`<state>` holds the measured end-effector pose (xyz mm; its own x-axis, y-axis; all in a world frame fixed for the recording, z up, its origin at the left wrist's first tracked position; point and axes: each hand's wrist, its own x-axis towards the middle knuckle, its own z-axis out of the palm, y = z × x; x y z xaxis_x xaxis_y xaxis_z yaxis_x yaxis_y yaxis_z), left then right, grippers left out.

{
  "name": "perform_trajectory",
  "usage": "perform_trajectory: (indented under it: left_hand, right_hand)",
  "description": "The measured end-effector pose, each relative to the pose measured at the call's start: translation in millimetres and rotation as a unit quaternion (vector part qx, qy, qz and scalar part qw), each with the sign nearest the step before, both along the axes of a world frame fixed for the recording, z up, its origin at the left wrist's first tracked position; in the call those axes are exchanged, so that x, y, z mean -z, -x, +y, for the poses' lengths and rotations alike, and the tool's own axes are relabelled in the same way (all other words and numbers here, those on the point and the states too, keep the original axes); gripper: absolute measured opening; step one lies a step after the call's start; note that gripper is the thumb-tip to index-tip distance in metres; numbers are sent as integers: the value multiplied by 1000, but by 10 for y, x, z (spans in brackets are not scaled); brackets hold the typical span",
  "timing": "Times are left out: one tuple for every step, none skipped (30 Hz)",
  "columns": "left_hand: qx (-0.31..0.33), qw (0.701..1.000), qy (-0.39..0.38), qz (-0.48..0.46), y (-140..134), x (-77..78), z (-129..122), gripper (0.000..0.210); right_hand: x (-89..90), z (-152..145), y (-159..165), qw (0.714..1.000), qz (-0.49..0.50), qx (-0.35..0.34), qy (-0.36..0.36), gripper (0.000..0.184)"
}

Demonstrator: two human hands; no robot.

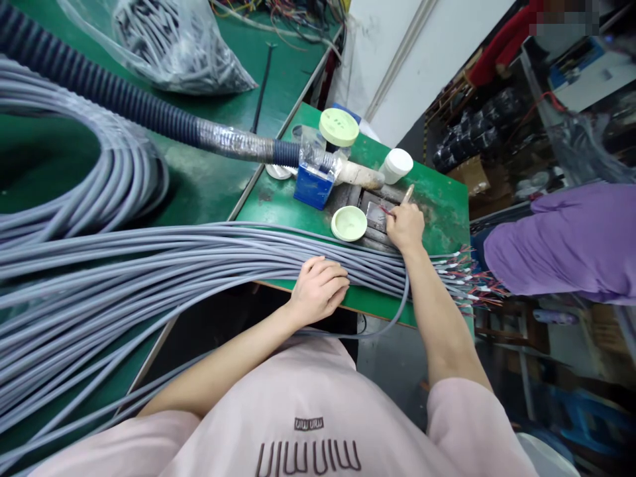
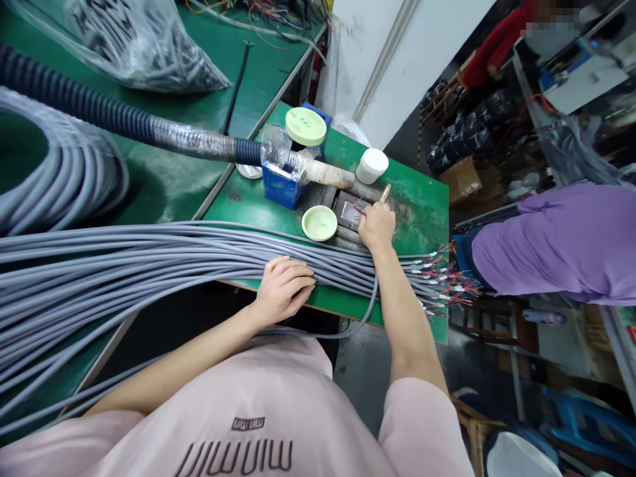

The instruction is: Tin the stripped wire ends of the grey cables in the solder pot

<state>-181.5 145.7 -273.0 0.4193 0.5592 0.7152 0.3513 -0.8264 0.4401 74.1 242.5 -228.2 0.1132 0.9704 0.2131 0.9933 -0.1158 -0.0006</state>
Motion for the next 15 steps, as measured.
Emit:
perform_trajectory:
  left_hand:
    - [0, 1000, -1, -1, -1, 3, 0, 9]
    - [0, 1000, -1, -2, -2, 8, 1, 10]
    - [0, 1000, -2, -3, -2, 14, 1, 10]
    - [0, 1000, -2, -3, -3, 21, 2, 10]
    - [1, 1000, -1, -3, -3, 27, 4, 10]
    - [2, 1000, 0, -3, -3, 33, 6, 10]
    - [3, 1000, 0, -2, -3, 37, 8, 10]
    - [3, 1000, 0, -3, -3, 36, 10, 10]
    - [3, 1000, -1, -4, -3, 31, 11, 10]
    - [6, 1000, 0, -8, -3, 19, 9, 9]
    - [10, 1000, 5, -18, -5, 0, 4, 9]
    - [16, 999, 19, -34, -9, -25, -6, 8]
    - [22, 997, 41, -56, -18, -56, -22, 7]
    - [27, 994, 71, -83, -32, -90, -42, 7]
    - [34, 987, 109, -116, -52, -124, -66, 7]
  right_hand:
    - [-16, -9, -5, 1000, 8, 2, -11, 21]
    - [-39, -30, -6, 999, 21, 5, -27, 20]
    - [-67, -65, 0, 998, 44, 9, -47, 18]
    - [-100, -118, 15, 994, 77, 12, -73, 16]
    - [-135, -191, 42, 988, 121, 10, -100, 15]
    - [-171, -284, 83, 977, 174, 4, -126, 15]
    - [-203, -394, 137, 961, 233, -7, -149, 16]
    - [-231, -516, 204, 941, 295, -23, -168, 18]
    - [-251, -646, 284, 916, 356, -39, -179, 20]
    - [-263, -778, 372, 889, 417, -52, -182, 20]
    - [-266, -904, 467, 860, 474, -60, -178, 19]
    - [-262, -1020, 565, 831, 526, -63, -169, 17]
    - [-252, -1123, 663, 802, 573, -64, -158, 15]
    - [-238, -1210, 756, 775, 611, -62, -149, 12]
    - [-222, -1280, 842, 749, 644, -60, -143, 10]
